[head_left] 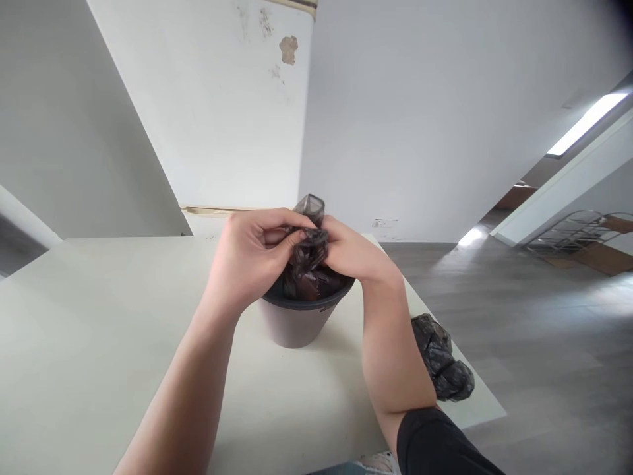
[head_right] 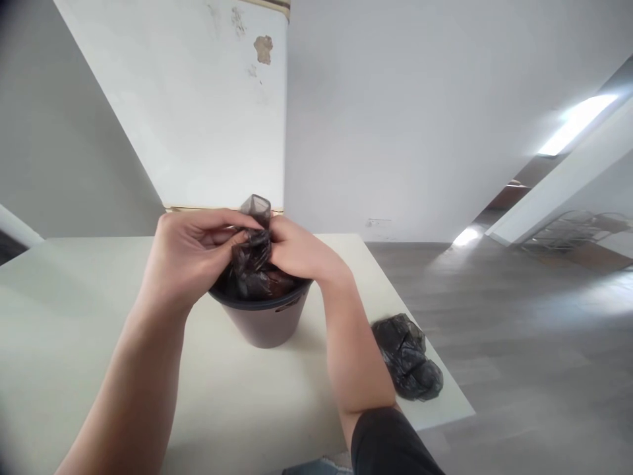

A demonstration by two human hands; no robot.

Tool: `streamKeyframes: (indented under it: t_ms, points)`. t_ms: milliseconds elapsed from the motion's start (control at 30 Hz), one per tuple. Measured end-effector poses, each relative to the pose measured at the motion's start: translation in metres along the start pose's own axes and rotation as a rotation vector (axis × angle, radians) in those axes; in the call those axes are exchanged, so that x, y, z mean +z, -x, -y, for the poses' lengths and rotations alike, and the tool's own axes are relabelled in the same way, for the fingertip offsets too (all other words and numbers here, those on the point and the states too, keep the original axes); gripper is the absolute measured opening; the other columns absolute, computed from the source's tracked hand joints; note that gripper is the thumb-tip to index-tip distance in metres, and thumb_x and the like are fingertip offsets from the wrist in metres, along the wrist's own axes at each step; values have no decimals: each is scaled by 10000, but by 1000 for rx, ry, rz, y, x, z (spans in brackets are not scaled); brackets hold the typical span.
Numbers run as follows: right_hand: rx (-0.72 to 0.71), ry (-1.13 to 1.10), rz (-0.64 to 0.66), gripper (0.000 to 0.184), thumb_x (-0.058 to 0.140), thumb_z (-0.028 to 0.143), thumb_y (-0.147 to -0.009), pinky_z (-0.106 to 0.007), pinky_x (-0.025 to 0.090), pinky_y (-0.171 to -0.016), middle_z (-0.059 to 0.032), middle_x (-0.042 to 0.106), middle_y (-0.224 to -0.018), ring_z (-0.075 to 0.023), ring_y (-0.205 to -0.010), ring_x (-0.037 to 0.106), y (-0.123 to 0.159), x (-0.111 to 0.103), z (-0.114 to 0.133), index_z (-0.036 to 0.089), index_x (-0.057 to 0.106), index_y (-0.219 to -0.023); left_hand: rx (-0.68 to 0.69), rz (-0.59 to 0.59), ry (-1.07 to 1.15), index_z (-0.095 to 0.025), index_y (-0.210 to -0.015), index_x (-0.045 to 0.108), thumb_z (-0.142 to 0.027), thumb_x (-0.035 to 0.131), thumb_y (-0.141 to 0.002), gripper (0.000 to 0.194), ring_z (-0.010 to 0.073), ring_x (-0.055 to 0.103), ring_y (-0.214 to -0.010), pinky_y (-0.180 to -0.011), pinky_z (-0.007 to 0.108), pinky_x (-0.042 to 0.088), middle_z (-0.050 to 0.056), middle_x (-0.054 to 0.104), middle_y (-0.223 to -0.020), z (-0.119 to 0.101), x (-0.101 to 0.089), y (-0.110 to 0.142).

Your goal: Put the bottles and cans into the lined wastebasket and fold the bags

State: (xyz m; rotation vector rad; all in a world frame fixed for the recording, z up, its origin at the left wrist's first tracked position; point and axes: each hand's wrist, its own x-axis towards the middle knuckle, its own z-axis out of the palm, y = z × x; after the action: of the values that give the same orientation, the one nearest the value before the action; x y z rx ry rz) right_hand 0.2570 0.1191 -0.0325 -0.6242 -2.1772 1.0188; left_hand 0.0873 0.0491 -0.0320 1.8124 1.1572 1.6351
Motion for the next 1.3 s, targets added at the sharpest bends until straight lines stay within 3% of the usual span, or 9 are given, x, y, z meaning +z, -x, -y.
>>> streamKeyframes:
  t_ms: [100, 233, 400, 600, 700, 900, 1033, 1100, 1300]
  points:
    - [28, -25, 37, 135, 668, 276, -924, -368, 569, -862, -18, 694, -870, -236, -920, 668, 3, -2, 6, 209, 687, -1039, -22, -205, -37, -216, -907, 862, -160, 749, -871, 131, 217, 808, -845, -770, 297, 683, 27, 826, -873, -4, 2, 1]
    - [-51, -145, -49, 425, 771, 379, -927, -346, 582, -825, -17, 710, -1027, -209, -939, 692, 11, -3, 19, 287, 597, -1304, -76, -322, -57, -202, -919, 830, -165, 774, -847, 98, 151, 737, -629, -597, 236, 619, -4, 758, -710, 0, 3, 2]
    - [-54, -192, -212, 348, 756, 566, -950, -303, 525, -632, -23, 621, -876, -200, -806, 643, 7, 4, 16, 253, 649, -1059, -87, -172, 80, -194, -972, 797, -267, 801, -887, 111, 157, 740, -645, -600, 252, 631, 16, 758, -762, 5, 2, 1]
    - [84, -401, -374, 438, 729, 672, -946, -257, 315, -456, 42, 390, -703, -121, -554, 366, -6, 12, 5, 276, 547, -992, 11, -132, 65, -222, -1020, 786, -315, 853, -885, 178, 190, 773, -886, -846, 316, 662, 34, 795, -979, 5, -1, 0]
    - [138, -395, -370, 464, 772, 659, -915, -254, 321, -489, 52, 405, -721, -118, -568, 385, 0, 10, 13, 291, 531, -1064, 90, -123, -115, -260, -1015, 813, -281, 764, -948, 86, 199, 747, -957, -897, 337, 629, 25, 786, -1030, 10, 0, 0]
    - [82, -195, -263, 411, 794, 386, -907, -283, 466, -670, 27, 550, -877, -155, -752, 534, 22, -3, 26, 307, 491, -1172, 152, 7, -376, -227, -933, 767, -210, 538, -1038, 253, 200, 662, -887, -792, 332, 534, 64, 704, -986, 19, 1, -4]
    - [-51, 85, -278, 84, 680, 227, -922, -338, 489, -733, -25, 547, -965, -175, -809, 532, 23, -10, 20, 260, 612, -956, 35, 135, -271, -213, -863, 654, -286, 489, -1084, 286, 188, 583, -784, -730, 323, 468, 43, 661, -863, 17, -8, -7]
    - [-120, 247, -289, 126, 621, 201, -952, -366, 492, -776, -51, 548, -1029, -182, -829, 545, 22, -10, 18, 229, 649, -833, -21, 167, -191, -215, -835, 619, -345, 495, -1091, 313, 183, 549, -753, -691, 316, 436, 26, 625, -802, 17, -11, -7]
    - [-167, 475, -241, 128, 645, 320, -1028, -392, 516, -873, -97, 577, -1192, -226, -936, 581, 18, 3, 24, 218, 718, -1000, -70, 143, -106, -208, -755, 554, -366, 515, -1074, 358, 164, 504, -705, -632, 305, 388, 10, 571, -735, 15, -13, -9]
